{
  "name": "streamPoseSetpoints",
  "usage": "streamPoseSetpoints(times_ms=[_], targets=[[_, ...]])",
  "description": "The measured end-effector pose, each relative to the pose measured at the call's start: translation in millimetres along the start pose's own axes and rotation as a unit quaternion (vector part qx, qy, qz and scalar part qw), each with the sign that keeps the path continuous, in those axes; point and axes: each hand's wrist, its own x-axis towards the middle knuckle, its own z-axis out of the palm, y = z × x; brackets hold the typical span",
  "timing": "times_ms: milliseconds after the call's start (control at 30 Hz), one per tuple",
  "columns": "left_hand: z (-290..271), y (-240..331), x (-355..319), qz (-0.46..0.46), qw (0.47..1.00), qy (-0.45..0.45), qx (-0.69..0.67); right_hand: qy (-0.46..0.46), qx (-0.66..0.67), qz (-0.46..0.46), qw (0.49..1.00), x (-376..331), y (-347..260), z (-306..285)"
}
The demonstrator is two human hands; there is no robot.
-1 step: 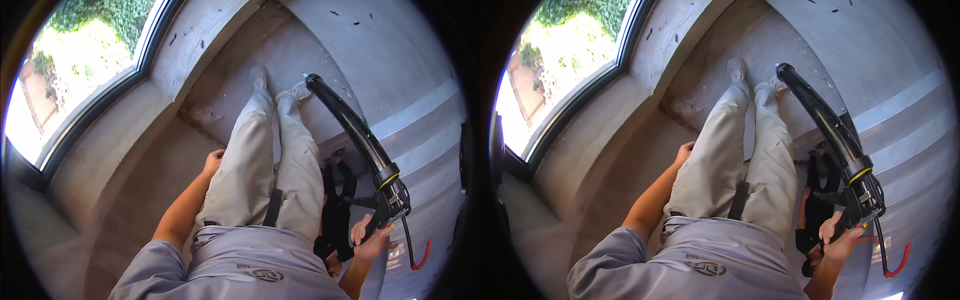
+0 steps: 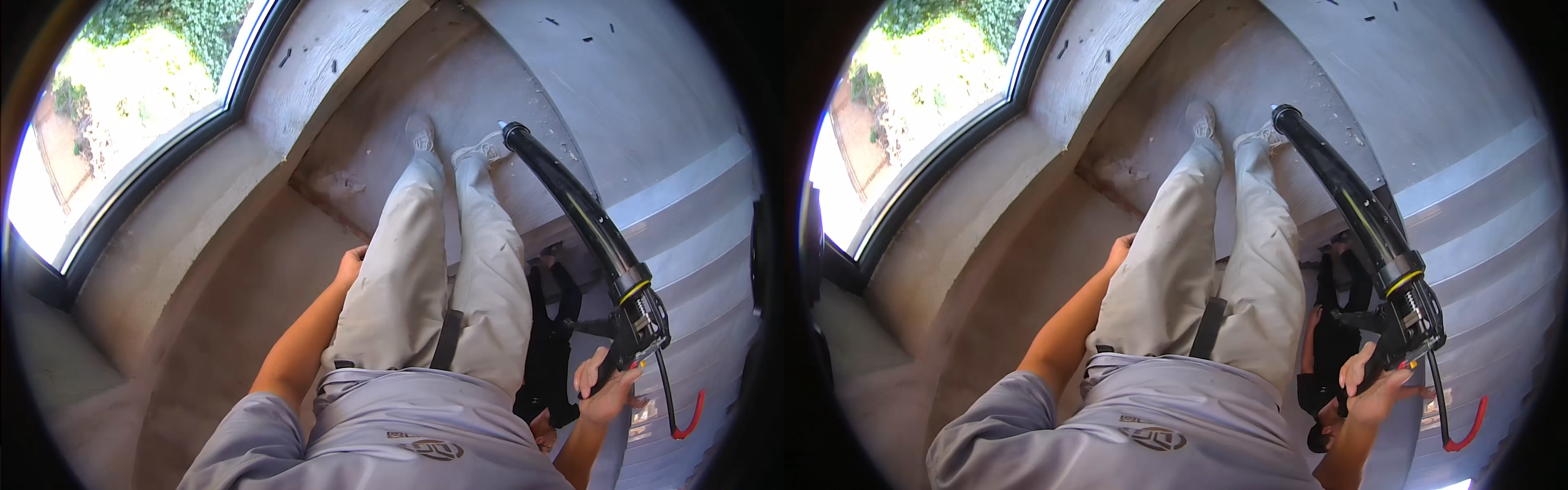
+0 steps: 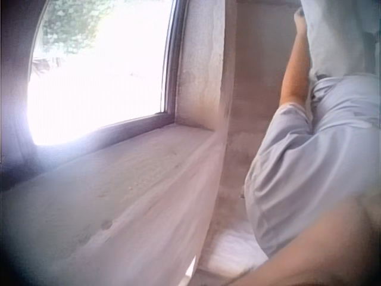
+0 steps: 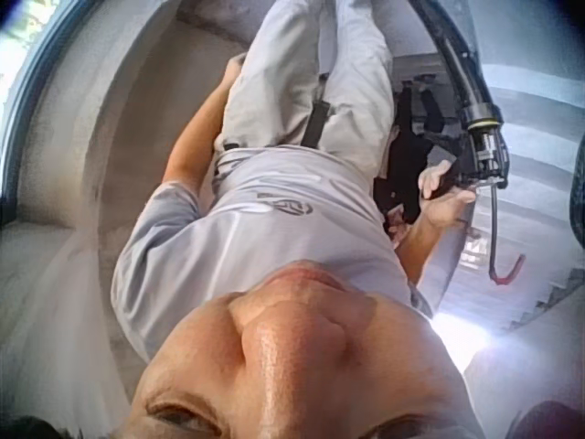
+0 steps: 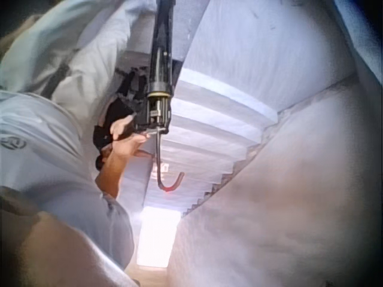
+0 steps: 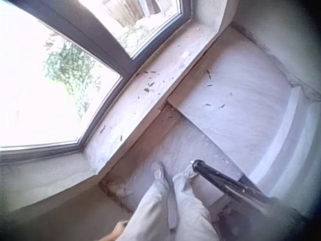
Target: The person applies sealant to the window frame using a caulking gun, then walks down the stairs and moves a ladder.
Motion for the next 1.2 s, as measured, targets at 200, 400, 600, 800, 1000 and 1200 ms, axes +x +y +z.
streamPoseSetpoints(times_ms=[200,400,600,800,1000,1200], targets=[[19,-21,-23,-0.019,1.000,0.016,0.011,0.023,-0.067,0.007,0.997,8,-23,11],[18,-15,-41,0.011,0.999,0.012,-0.028,0.025,-0.078,0.020,0.996,13,-33,45],[2,-35,-47,0.008,0.992,0.044,-0.118,-0.014,-0.110,0.034,0.993,5,-39,78],[-14,-148,-7,-0.018,0.987,0.051,-0.154,-0.038,-0.119,0.042,0.991,-48,22,117],[39,-221,-24,0.007,0.996,-0.043,-0.080,-0.028,-0.109,-0.001,0.994,-94,76,69],[-16,-145,-60,-0.010,0.991,-0.106,-0.076,-0.004,-0.060,-0.054,0.997,-177,99,22]])
